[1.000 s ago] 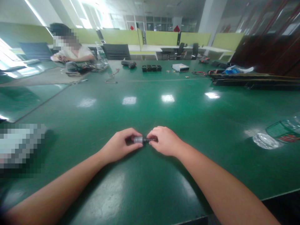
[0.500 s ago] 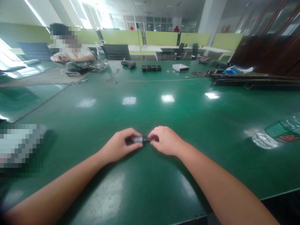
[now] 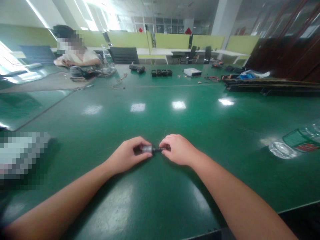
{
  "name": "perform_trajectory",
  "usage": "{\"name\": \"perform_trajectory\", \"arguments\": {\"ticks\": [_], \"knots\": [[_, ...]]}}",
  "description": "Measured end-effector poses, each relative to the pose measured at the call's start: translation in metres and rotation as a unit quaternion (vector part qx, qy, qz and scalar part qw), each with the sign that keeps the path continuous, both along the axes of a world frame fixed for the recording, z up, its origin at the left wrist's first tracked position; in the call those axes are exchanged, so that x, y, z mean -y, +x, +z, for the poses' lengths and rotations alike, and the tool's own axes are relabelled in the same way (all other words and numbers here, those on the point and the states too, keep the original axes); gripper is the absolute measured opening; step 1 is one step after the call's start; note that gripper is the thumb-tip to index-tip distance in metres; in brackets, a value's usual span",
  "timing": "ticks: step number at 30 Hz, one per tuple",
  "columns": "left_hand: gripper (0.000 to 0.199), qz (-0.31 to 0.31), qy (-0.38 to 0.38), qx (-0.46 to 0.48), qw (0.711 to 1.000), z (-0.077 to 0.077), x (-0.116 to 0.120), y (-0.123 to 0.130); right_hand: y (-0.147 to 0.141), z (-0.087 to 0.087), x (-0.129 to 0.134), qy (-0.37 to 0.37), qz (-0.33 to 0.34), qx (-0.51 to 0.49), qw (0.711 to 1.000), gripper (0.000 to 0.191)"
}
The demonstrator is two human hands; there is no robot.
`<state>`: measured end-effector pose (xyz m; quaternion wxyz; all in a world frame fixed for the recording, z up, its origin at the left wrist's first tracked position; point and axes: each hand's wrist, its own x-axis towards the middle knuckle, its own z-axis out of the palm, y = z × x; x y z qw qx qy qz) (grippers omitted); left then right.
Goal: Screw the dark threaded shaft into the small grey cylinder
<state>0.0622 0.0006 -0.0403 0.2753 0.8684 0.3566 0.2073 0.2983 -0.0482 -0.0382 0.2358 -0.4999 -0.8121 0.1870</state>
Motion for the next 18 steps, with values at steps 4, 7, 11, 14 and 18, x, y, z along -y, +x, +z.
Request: {"name": "perform_trajectory", "arguments": {"ticks": [4, 7, 11, 14, 18], "knots": [[0.025, -0.003, 0.001, 0.0, 1.0, -0.0003, -0.0003, -0.0006, 0.001, 0.0007, 0.0, -0.005, -0.002, 0.004, 1.0, 0.012], [0.025, -0.006, 0.0, 0.0, 1.0, -0.0011, -0.0006, -0.001, 0.0022, 0.0023, 0.0002, -0.006, -0.002, 0.009, 1.0, 0.012], [0.025, -0.006, 0.0, 0.002, 1.0, -0.0019, -0.0006, -0.0011, 0.0042, 0.0047, 0.0007, -0.009, 0.0, 0.022, 1.0, 0.013], [0.025, -0.007, -0.003, 0.003, 1.0, -0.0017, -0.0004, -0.0009, 0.0053, 0.0057, 0.0014, -0.012, 0.0, 0.029, 0.999, 0.013], [0.024, -0.007, -0.007, 0.003, 1.0, -0.0013, -0.0003, -0.0009, 0.0061, 0.0064, 0.002, -0.017, -0.001, 0.035, 0.999, 0.013]]}}
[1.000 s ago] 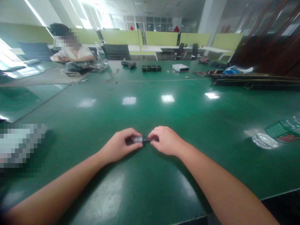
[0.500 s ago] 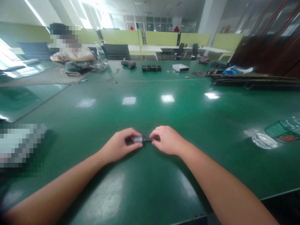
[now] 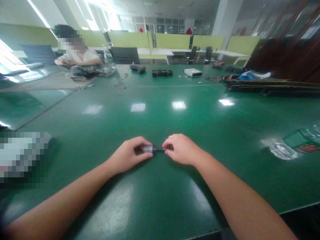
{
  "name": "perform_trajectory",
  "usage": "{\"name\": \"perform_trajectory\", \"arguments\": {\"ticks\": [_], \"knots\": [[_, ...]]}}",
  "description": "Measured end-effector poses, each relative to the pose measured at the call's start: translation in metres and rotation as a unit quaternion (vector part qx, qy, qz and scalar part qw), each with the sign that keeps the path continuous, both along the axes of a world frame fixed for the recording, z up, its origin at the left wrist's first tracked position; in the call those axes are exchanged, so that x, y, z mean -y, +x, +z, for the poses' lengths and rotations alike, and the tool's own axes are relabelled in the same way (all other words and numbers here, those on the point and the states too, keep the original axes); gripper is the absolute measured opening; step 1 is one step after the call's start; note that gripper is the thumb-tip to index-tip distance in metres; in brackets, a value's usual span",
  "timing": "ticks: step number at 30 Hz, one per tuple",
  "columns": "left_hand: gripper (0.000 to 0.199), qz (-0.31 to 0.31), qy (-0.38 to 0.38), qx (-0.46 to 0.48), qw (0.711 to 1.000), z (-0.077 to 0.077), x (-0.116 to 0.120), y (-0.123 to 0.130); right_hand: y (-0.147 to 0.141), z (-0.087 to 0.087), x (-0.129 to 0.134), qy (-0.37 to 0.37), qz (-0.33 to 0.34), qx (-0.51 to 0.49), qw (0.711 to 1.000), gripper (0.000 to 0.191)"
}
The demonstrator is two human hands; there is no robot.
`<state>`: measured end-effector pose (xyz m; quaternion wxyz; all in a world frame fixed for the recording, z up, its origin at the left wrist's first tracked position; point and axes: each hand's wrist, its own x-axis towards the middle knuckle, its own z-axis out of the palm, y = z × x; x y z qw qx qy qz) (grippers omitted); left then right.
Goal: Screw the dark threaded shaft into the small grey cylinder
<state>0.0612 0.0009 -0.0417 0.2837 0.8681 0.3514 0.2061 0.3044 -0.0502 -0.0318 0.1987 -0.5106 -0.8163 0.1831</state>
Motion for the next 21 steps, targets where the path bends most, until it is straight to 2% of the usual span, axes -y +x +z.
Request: {"name": "perform_trajectory", "arguments": {"ticks": [21], "knots": [[0.022, -0.011, 0.005, 0.012, 1.0, 0.0001, -0.0003, -0.0008, 0.0065, 0.0047, 0.0008, -0.002, -0.001, 0.018, 1.0, 0.015]]}}
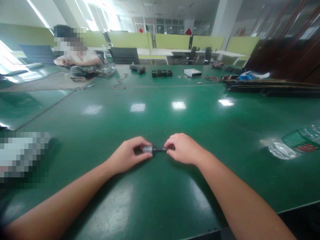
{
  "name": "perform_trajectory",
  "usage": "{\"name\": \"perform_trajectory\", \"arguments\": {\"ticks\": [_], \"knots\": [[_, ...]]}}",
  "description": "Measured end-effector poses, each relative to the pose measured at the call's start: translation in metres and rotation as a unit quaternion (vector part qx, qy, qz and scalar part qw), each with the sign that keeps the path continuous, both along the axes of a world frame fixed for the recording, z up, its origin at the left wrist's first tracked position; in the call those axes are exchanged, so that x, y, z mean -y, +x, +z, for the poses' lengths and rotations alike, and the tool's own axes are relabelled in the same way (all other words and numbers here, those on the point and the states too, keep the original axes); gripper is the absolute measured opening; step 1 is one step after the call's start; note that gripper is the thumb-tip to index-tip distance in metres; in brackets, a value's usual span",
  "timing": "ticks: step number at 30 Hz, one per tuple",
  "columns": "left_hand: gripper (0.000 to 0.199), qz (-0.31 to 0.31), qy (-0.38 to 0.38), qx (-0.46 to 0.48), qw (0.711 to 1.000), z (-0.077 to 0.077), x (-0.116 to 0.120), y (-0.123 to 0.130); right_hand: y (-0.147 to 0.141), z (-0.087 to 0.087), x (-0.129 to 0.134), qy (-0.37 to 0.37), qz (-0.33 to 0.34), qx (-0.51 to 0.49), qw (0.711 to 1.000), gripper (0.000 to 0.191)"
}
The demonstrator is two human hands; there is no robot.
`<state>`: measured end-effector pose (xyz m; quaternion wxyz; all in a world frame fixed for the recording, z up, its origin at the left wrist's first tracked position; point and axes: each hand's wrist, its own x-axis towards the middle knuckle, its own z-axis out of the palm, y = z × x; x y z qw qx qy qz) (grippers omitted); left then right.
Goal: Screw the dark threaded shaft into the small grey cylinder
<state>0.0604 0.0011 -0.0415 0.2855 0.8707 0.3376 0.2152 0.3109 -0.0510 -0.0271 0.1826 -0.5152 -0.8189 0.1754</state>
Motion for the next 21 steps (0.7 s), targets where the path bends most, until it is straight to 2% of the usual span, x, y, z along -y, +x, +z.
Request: {"name": "perform_trajectory", "arguments": {"ticks": [21], "knots": [[0.024, 0.009, 0.004, -0.004, 1.0, 0.0014, 0.0009, 0.001, 0.0052, 0.0032, 0.0017, -0.018, -0.014, 0.02, 1.0, 0.016]]}}
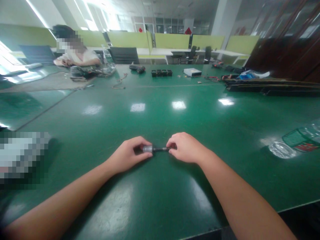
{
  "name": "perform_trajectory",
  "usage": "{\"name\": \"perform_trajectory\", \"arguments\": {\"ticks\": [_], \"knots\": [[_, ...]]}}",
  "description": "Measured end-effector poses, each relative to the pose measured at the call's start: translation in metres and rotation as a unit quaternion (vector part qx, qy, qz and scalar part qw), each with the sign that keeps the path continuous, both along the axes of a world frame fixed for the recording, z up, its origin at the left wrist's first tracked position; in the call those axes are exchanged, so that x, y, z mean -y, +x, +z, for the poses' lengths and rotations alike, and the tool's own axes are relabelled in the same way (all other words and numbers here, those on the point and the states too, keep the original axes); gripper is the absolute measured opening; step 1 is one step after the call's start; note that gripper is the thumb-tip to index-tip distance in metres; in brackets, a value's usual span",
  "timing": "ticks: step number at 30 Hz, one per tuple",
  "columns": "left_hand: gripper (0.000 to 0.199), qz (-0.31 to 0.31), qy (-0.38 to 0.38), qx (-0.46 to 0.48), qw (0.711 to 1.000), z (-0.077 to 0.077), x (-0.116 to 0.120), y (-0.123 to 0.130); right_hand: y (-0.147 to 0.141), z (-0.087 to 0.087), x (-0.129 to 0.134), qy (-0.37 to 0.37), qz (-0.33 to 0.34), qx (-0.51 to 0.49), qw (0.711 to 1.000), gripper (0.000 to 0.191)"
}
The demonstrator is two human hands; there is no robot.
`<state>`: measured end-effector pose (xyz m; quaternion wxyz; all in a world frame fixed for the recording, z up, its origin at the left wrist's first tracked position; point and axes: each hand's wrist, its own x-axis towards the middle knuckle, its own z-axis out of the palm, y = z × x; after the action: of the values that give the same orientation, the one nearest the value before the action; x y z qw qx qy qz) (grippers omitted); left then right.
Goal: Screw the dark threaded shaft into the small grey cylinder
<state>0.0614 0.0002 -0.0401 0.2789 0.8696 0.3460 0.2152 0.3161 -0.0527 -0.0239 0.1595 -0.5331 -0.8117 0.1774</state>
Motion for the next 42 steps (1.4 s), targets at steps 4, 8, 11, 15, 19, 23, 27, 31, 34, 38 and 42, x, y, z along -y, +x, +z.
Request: {"name": "perform_trajectory", "arguments": {"ticks": [4, 8, 11, 15, 19, 23, 27, 31, 34, 38, 42], "knots": [[0.025, -0.003, -0.001, -0.001, 1.0, 0.0, 0.0, 0.0, 0.003, 0.001, 0.0, -0.002, 0.0, 0.012, 1.0, 0.015], [0.025, -0.005, -0.002, -0.002, 1.0, 0.0, 0.0, -0.001, 0.007, 0.001, -0.001, 0.005, -0.01, 0.022, 1.0, 0.015], [0.025, -0.007, -0.001, -0.001, 1.0, 0.0, 0.0, -0.001, 0.008, 0.002, -0.001, 0.01, -0.012, 0.019, 1.0, 0.014], [0.024, -0.007, 0.0, 0.001, 1.0, 0.0, 0.0, -0.001, 0.008, 0.002, -0.001, 0.01, -0.007, 0.012, 1.0, 0.013], [0.023, -0.008, 0.001, -0.001, 1.0, 0.0, 0.0, 0.0, 0.004, 0.0, -0.002, 0.015, 0.007, 0.0, 1.0, 0.014], [0.023, -0.01, 0.003, 0.001, 1.0, -0.001, -0.001, 0.0, -0.011, -0.013, -0.004, 0.035, 0.02, -0.062, 0.997, 0.016], [0.023, -0.009, 0.002, 0.0, 1.0, -0.001, -0.001, 0.0, -0.028, -0.024, -0.005, 0.012, -0.001, -0.154, 0.988, 0.033], [0.023, -0.009, -0.001, -0.001, 1.0, 0.0, -0.001, 0.0, -0.029, -0.023, -0.005, 0.049, 0.004, -0.133, 0.99, 0.037], [0.023, -0.008, 0.002, -0.003, 1.0, 0.0, -0.001, 0.0, -0.024, -0.02, -0.005, 0.072, 0.009, -0.116, 0.991, 0.028], [0.024, -0.006, 0.001, -0.004, 1.0, 0.0, -0.001, 0.001, -0.022, -0.021, -0.005, 0.066, 0.004, -0.109, 0.992, 0.022], [0.025, -0.007, 0.001, -0.005, 1.0, 0.0, -0.001, 0.0, -0.024, -0.021, -0.005, 0.053, 0.009, -0.103, 0.993, 0.019]]}}
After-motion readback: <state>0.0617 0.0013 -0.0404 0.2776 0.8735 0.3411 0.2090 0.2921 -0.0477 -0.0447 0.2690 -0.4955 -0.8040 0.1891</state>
